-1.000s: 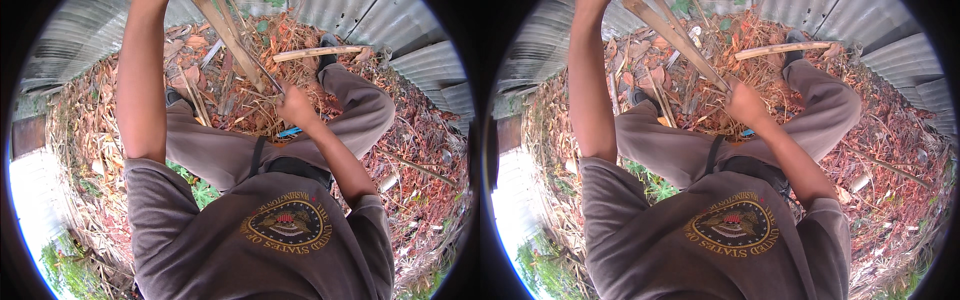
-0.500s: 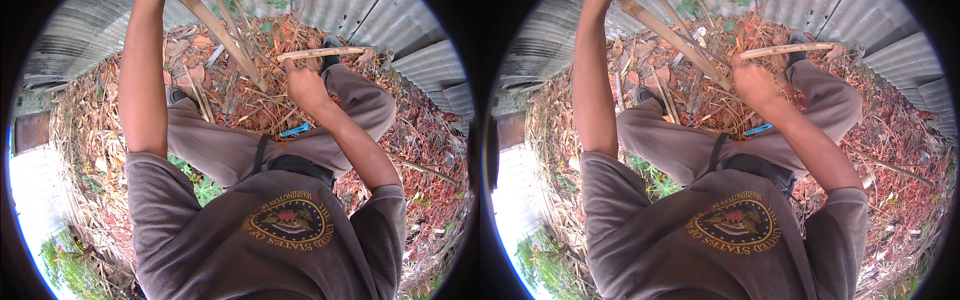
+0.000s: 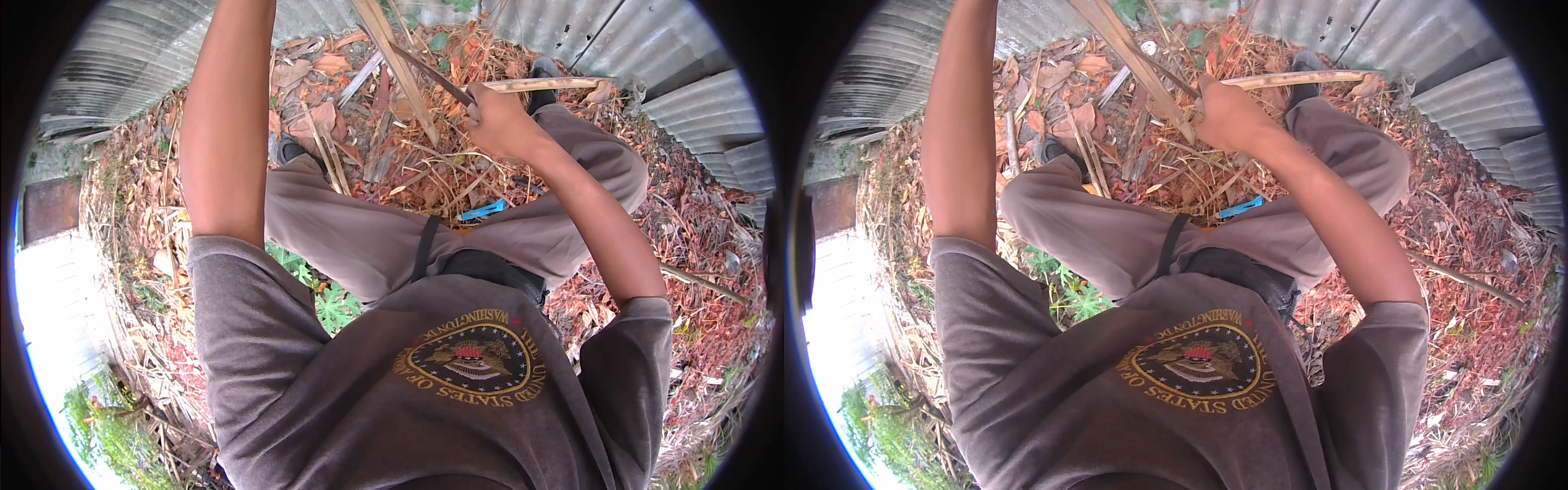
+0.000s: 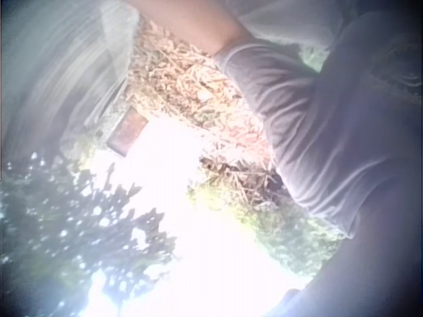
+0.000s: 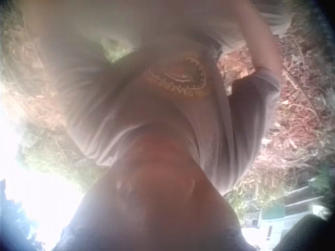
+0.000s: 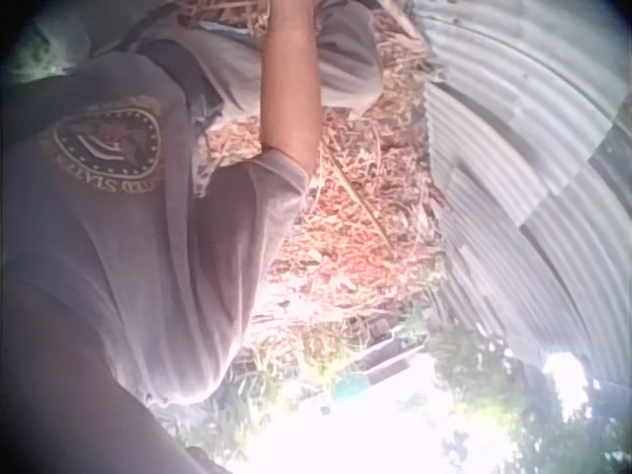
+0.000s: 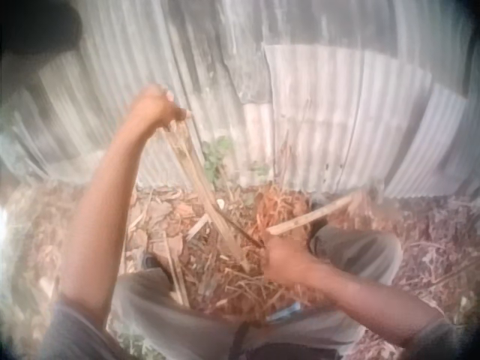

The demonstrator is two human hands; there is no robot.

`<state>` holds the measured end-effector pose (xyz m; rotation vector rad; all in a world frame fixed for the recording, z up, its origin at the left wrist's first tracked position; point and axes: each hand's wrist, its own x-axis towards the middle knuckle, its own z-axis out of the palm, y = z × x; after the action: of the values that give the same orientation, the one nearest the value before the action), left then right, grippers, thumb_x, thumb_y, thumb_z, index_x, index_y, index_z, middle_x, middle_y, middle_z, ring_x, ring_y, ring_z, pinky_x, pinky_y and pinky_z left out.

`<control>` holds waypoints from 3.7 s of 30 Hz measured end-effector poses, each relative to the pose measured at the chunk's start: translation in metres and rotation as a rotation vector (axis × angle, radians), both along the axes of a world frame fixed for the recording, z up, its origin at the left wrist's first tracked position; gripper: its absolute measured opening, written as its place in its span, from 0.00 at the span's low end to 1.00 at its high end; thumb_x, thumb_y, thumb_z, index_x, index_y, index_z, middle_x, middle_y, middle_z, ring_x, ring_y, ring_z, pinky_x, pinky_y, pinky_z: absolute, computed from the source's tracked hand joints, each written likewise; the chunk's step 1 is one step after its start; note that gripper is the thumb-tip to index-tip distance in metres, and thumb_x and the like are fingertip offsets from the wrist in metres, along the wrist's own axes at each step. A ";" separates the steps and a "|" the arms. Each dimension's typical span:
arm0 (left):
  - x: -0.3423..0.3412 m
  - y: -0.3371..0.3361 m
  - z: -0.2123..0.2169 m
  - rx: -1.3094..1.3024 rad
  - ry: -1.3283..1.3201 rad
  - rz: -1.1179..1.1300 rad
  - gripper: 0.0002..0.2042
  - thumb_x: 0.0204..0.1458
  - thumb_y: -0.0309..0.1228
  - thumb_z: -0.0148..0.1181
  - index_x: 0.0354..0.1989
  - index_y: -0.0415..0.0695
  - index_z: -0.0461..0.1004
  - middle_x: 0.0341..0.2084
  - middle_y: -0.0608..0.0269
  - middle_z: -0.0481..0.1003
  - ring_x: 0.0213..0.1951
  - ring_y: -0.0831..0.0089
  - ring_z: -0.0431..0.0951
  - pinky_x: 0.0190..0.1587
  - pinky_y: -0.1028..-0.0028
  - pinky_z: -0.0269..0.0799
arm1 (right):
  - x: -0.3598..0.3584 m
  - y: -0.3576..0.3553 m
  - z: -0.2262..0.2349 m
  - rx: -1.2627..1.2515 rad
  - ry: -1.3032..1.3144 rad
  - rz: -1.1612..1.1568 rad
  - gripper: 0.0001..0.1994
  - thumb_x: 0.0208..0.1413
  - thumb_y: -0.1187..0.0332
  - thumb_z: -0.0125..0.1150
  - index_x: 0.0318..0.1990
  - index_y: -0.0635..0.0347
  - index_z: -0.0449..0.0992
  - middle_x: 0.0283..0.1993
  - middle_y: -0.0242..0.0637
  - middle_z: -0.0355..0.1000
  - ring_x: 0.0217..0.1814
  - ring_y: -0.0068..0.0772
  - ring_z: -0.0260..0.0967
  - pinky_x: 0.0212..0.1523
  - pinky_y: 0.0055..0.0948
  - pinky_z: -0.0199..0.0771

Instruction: The person sits on the ground and uses a large knife to cut and split bamboo stalks. They repeatedly strike the bamboo against a wooden block to split it into smaller pieces and then use the knife to further process the material.

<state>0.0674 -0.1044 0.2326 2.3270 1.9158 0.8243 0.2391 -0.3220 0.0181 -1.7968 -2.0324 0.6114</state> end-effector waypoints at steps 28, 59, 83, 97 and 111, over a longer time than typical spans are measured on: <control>-0.025 0.042 -0.030 -0.012 -0.184 -0.095 0.17 0.38 0.34 0.74 0.28 0.33 0.77 0.23 0.50 0.77 0.28 0.62 0.76 0.30 0.61 0.72 | -0.005 -0.008 -0.032 -0.028 -0.418 -0.051 0.08 0.57 0.74 0.46 0.43 0.68 0.63 0.32 0.56 0.77 0.36 0.54 0.78 0.33 0.48 0.80; 0.063 -0.048 -0.182 -0.400 -1.257 -0.769 0.19 0.63 0.39 0.51 0.48 0.31 0.70 0.40 0.43 0.77 0.41 0.63 0.81 0.45 0.71 0.77 | 0.011 -0.050 -0.032 -0.217 0.399 -0.262 0.17 0.52 0.70 0.57 0.47 0.71 0.66 0.28 0.57 0.72 0.32 0.54 0.72 0.38 0.41 0.70; 0.060 -0.120 -0.170 -0.092 -1.359 -0.115 0.17 0.60 0.38 0.56 0.45 0.34 0.76 0.31 0.59 0.78 0.26 0.78 0.73 0.29 0.79 0.68 | -0.050 -0.014 -0.033 -0.274 0.241 -0.303 0.22 0.48 0.74 0.56 0.50 0.74 0.61 0.30 0.63 0.73 0.38 0.62 0.74 0.41 0.49 0.74; 0.060 -0.111 -0.175 -0.223 -1.316 -0.218 0.19 0.57 0.43 0.60 0.45 0.36 0.75 0.34 0.62 0.77 0.34 0.77 0.74 0.37 0.77 0.69 | -0.013 -0.010 -0.034 -0.152 -0.062 -0.283 0.15 0.50 0.74 0.55 0.44 0.71 0.64 0.31 0.59 0.75 0.34 0.56 0.76 0.35 0.46 0.78; 0.081 -0.107 -0.154 0.004 -1.067 -0.916 0.23 0.60 0.45 0.55 0.51 0.36 0.69 0.42 0.60 0.75 0.42 0.75 0.73 0.46 0.76 0.69 | -0.031 -0.042 -0.134 -0.296 0.277 -0.467 0.17 0.44 0.70 0.56 0.44 0.68 0.73 0.34 0.59 0.74 0.42 0.61 0.73 0.45 0.44 0.73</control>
<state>0.1484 -0.2116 0.0785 1.7495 0.3753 1.4160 0.2078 -0.3644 -0.1163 -2.1154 -1.3307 0.9816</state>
